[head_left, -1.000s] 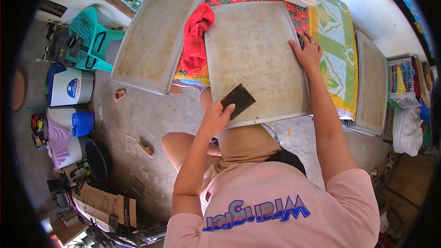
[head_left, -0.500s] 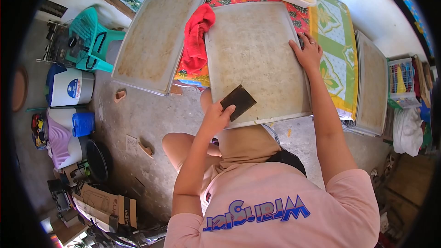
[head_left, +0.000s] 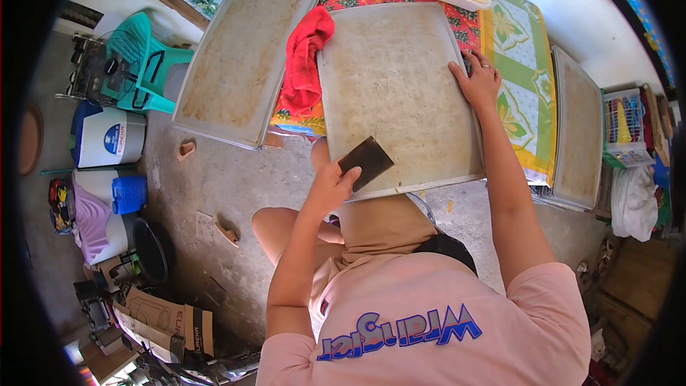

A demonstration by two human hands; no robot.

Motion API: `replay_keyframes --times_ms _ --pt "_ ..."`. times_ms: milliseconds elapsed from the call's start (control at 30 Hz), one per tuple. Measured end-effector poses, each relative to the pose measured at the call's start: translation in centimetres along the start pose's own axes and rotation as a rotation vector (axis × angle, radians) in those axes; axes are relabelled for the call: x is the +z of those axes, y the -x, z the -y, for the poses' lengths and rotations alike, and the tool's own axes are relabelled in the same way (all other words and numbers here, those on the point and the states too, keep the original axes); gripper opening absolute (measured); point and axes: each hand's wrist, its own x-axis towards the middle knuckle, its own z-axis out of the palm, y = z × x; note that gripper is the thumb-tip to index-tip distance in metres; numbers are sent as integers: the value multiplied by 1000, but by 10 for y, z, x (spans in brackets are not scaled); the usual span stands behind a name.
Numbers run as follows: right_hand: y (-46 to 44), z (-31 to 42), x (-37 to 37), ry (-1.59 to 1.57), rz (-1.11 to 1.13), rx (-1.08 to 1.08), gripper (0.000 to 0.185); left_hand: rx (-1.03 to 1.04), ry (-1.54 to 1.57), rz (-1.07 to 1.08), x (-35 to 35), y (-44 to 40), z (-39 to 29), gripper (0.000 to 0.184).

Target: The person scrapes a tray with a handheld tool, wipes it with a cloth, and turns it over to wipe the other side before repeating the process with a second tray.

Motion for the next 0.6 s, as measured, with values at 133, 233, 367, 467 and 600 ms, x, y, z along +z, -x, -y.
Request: replay_keyframes --times_ms 133,233,367,467,600 --pt "0 -1 1 4 -2 -4 60 10 26 34 -1 1 -5 23" --pt "-1 -2 2 3 -2 -6 60 -3 49 18 2 1 -4 23" --pt "0 0 0 3 2 -3 60 -31 40 23 5 -1 1 23" --pt "0 -1 1 -1 0 -6 61 -10 18 18 5 0 -3 23" --pt "0 -2 1 -3 0 -1 61 20 -9 -35 5 -3 1 23"
